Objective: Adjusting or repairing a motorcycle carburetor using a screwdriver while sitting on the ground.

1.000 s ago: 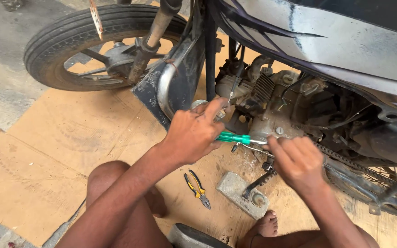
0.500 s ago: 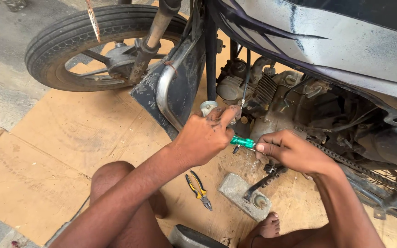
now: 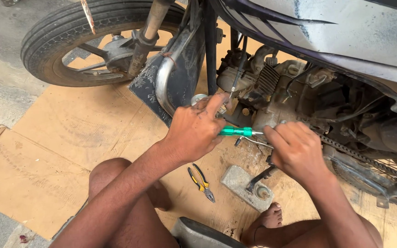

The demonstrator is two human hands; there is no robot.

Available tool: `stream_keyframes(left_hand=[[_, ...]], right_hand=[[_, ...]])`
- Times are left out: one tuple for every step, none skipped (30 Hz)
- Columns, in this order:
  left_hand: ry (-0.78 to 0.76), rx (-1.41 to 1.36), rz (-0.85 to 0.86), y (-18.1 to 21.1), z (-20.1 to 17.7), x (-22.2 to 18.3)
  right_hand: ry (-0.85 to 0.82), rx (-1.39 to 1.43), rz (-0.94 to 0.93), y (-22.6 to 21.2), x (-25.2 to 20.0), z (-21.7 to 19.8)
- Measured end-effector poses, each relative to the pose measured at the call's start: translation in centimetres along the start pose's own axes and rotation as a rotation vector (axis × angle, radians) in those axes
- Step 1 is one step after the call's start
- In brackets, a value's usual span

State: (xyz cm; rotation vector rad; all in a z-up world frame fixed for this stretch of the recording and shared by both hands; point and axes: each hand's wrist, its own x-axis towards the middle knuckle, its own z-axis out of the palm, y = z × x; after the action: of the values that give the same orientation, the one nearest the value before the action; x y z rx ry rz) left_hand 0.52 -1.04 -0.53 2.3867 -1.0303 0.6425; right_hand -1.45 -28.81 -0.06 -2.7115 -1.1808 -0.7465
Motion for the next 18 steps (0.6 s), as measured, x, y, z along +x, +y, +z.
stream_keyframes(left_hand=[[-0.001,0.003,-0.004,-0.1,0.5,-0.1],[0.008,0.043,0.012,-0.1,0.9,-0.3],[0.020,0.084,0.027,-0.2,1.4,-0.4],[0.021,0.090,0.023,-0.1,1.2,-0.4],[-0.036,0.080,0.017,0.0,1.1,-0.3],[-0.094,0.069,0.011,0.2,1.1,-0.1],[-0.093,0.072,0.011,0.1,1.3,-0.1],[-0.130,0.101,-0.006,0.1,1.6,0.0],[-0.166,0.129,-0.025,0.1,1.9,0.0],[-0.166,0.129,-0.027,-0.1,2.2,-0.1],[-0.148,0.148,-0.021,-0.2,2.4,-0.2],[-0.129,0.168,-0.016,-0.4,2.7,-0.3],[-0.131,0.165,-0.017,-0.3,2.3,0.0],[-0.198,0.094,-0.074,-0.1,2.0,0.2],[-0.269,0.026,-0.130,-0.1,1.4,0.4],[-0.275,0.027,-0.131,0.2,1.2,0.7],[-0.242,-0.086,-0.201,0.6,0.9,1.0],[-0.208,-0.199,-0.271,1.1,0.7,1.4]], right_hand=[[0.001,0.004,-0.003,-0.2,0.3,0.1],[0.022,0.022,0.000,-0.4,0.7,0.2],[0.044,0.040,0.001,-0.6,1.1,0.3],[0.046,0.043,-0.005,-0.6,1.5,0.3],[-0.062,0.087,0.065,-0.6,1.9,0.1],[-0.170,0.130,0.135,-0.5,2.2,0.0],[-0.168,0.131,0.133,-0.4,2.3,0.1],[-0.217,0.170,0.173,-0.4,2.4,0.3],[-0.268,0.211,0.213,-0.3,2.4,0.4],[-0.269,0.212,0.211,-0.2,2.4,0.7],[-0.265,0.244,0.224,-0.2,2.3,0.9],[-0.261,0.277,0.236,-0.2,2.3,1.2],[-0.264,0.278,0.238,-0.1,2.1,1.2],[-0.273,0.231,0.221,-0.1,1.9,1.3],[-0.278,0.187,0.205,-0.1,1.9,1.5],[-0.277,0.192,0.207,-0.4,2.1,1.0],[-0.127,0.090,0.127,-0.8,2.3,0.3],[0.022,-0.012,0.047,-1.1,2.5,-0.3]])
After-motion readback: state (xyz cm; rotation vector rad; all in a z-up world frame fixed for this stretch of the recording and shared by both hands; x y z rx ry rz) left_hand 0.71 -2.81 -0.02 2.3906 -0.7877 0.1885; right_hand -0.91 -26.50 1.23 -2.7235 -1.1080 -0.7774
